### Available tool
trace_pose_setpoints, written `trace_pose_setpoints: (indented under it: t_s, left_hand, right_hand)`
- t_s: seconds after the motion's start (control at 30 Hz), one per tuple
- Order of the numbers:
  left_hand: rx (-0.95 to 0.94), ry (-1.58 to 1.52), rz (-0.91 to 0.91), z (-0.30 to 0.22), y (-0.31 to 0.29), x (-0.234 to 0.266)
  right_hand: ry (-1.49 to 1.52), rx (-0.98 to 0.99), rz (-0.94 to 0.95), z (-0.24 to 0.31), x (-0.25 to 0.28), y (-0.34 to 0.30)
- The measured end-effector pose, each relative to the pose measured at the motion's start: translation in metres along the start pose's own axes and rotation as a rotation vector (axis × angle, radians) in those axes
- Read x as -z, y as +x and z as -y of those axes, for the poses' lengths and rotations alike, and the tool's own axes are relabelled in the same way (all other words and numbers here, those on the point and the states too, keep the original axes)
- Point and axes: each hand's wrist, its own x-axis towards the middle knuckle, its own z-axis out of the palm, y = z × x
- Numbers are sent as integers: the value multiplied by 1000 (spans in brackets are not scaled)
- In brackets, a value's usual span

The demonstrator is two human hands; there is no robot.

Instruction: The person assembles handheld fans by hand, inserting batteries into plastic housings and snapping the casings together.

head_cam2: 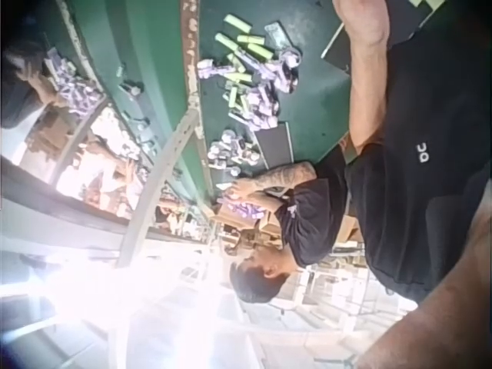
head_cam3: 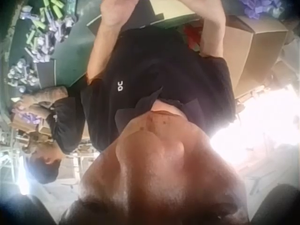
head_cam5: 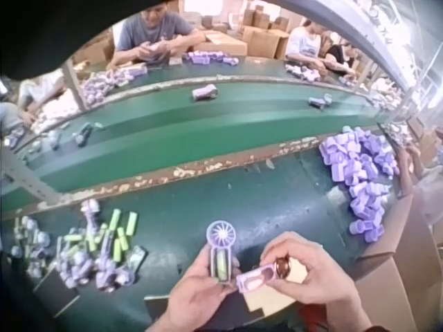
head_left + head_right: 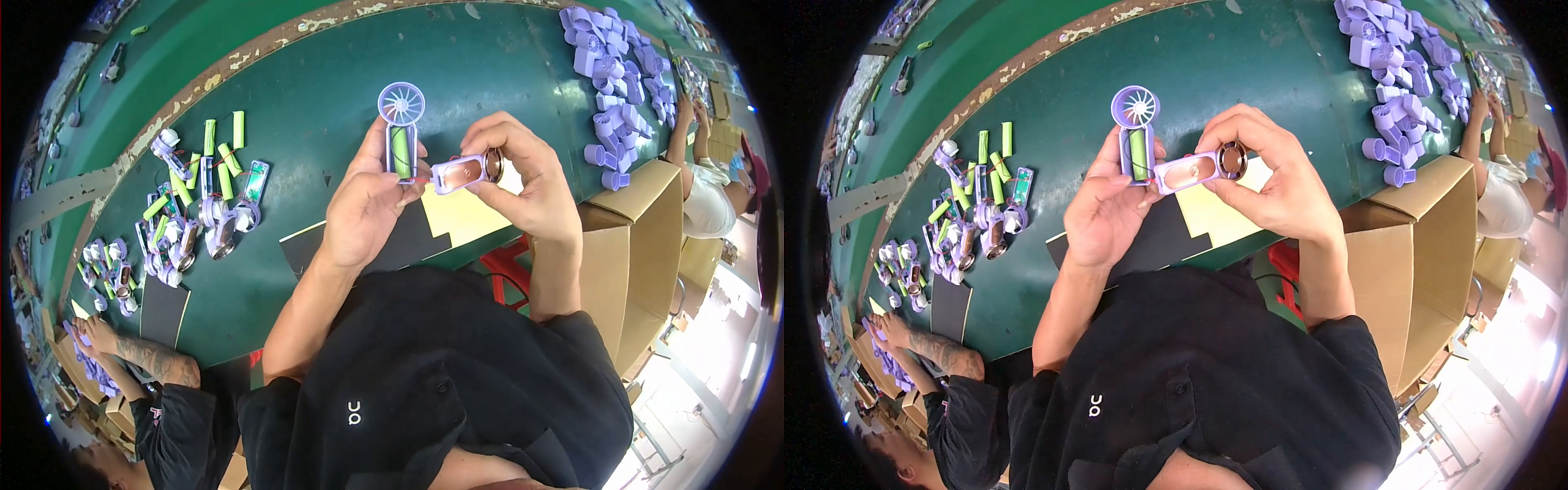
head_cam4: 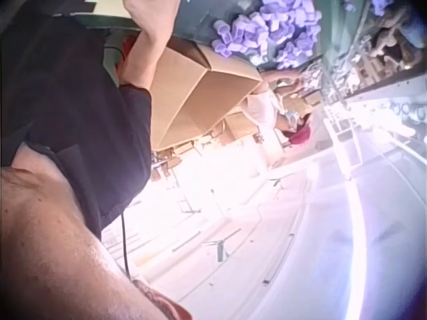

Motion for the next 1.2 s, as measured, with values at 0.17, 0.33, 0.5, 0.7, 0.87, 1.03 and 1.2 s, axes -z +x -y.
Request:
trace_pose_setpoints:
  t_s: [0.17, 0.33, 0.5, 0.7, 0.87, 1.03, 1.2]
  left_hand:
    - [-12, 68, 0, -8, -2, -3]
    - [5, 208, -46, -13, 0, -9]
    - [-17, 248, -73, -11, -1, -15]
    - [-97, 370, -64, 0, -4, -13]
    - [-122, 472, -76, -3, -7, -16]
    - [-140, 455, -108, -5, -8, -22]
    - [-171, 443, -232, -4, -5, -24]
  right_hand:
    - [73, -69, 8, -2, -1, -2]
    - [28, -15, 28, -1, -1, 1]
    - [-35, 51, 87, -1, -4, 3]
    - [-90, 98, 178, -2, -7, 5]
    - [-69, 18, 138, -3, -11, 4]
    - [172, -122, 108, -10, -26, -2]
    - [171, -8, -15, -13, -38, 0]
